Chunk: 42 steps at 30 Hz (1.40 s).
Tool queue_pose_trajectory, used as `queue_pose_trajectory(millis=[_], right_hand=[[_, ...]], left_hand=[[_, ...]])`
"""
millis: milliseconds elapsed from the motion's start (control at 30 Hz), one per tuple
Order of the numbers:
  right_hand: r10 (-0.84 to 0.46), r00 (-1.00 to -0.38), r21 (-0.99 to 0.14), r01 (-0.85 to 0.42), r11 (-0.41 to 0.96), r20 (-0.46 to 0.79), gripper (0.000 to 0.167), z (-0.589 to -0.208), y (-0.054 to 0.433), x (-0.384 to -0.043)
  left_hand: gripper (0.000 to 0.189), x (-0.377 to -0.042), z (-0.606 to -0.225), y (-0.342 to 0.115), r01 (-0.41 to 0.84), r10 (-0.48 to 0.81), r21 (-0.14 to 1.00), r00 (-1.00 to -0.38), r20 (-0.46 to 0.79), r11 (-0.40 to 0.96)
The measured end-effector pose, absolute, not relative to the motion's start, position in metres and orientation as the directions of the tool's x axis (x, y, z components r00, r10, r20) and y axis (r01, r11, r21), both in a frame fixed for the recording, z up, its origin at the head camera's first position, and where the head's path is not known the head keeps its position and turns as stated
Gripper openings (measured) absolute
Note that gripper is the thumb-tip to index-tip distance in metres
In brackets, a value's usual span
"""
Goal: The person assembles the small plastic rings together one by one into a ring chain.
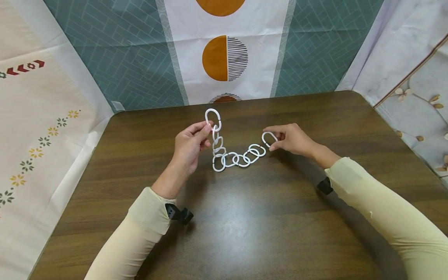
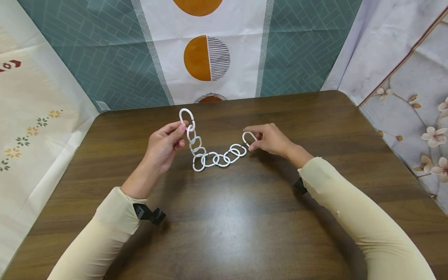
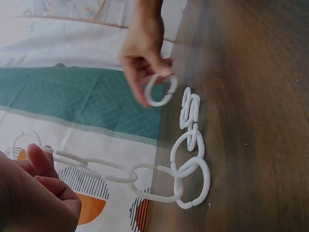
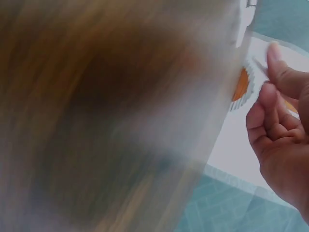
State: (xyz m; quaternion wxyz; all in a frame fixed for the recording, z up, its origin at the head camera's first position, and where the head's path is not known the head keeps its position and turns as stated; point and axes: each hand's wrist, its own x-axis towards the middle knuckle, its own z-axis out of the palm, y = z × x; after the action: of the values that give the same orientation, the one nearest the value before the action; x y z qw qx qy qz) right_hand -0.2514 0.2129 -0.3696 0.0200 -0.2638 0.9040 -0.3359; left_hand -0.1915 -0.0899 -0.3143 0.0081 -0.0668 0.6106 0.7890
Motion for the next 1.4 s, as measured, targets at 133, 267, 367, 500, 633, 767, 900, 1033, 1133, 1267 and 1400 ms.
queue_pose_trajectory(millis=[133,267,367,500,633,767,900,1033,1133,1267,1400], right_hand=[[-0.41,-0.89,-0.769,-0.402,0.497,0.2,0.055,-0.364,0.206,-0.25],[-0.37,-0.905,-0.849,-0.357,0.39,0.21,0.053,-0.355,0.198,-0.247],[-0.355,-0.909,-0.879,-0.341,0.332,0.219,0.053,-0.349,0.192,-0.245],[-0.354,-0.906,-0.904,-0.335,0.264,0.232,0.054,-0.344,0.185,-0.242],[-0.356,-0.908,-0.926,-0.31,0.214,0.222,0.054,-0.338,0.177,-0.237],[-0.361,-0.913,-0.958,-0.253,0.135,0.19,0.054,-0.33,0.169,-0.231],[-0.37,-0.911,-0.972,-0.223,0.076,0.18,0.053,-0.323,0.162,-0.226],[-0.372,-0.91,-0.974,-0.219,0.053,0.184,0.052,-0.32,0.154,-0.225],[-0.376,-0.909,-0.976,-0.212,0.046,0.18,0.051,-0.32,0.15,-0.224],[-0.384,-0.91,-0.98,-0.192,0.056,0.156,0.05,-0.321,0.147,-0.224],[-0.418,-0.905,-0.99,-0.125,0.066,0.086,0.051,-0.321,0.144,-0.224]], left_hand=[[0.023,-0.191,-0.317,-0.087,-0.095,-0.056,0.962,-0.992,-0.113,-0.257],[0.025,-0.189,-0.321,-0.084,-0.095,-0.044,0.967,-0.993,-0.109,-0.236],[0.025,-0.189,-0.324,-0.081,-0.094,-0.038,0.968,-0.994,-0.105,-0.233],[0.021,-0.19,-0.328,-0.078,-0.095,-0.033,0.965,-0.994,-0.106,-0.243],[0.019,-0.19,-0.331,-0.076,-0.095,-0.025,0.963,-0.994,-0.105,-0.251],[0.024,-0.189,-0.332,-0.074,-0.095,-0.016,0.962,-0.995,-0.103,-0.255],[0.024,-0.188,-0.334,-0.072,-0.107,-0.004,0.964,-0.994,-0.111,-0.243],[0.022,-0.187,-0.335,-0.07,-0.119,0.014,0.965,-0.993,-0.119,-0.232],[0.023,-0.187,-0.336,-0.069,-0.123,0.026,0.966,-0.992,-0.121,-0.227],[0.025,-0.187,-0.337,-0.07,-0.129,0.035,0.968,-0.992,-0.125,-0.215],[0.026,-0.188,-0.338,-0.069,-0.146,0.054,0.972,-0.989,-0.139,-0.182]])
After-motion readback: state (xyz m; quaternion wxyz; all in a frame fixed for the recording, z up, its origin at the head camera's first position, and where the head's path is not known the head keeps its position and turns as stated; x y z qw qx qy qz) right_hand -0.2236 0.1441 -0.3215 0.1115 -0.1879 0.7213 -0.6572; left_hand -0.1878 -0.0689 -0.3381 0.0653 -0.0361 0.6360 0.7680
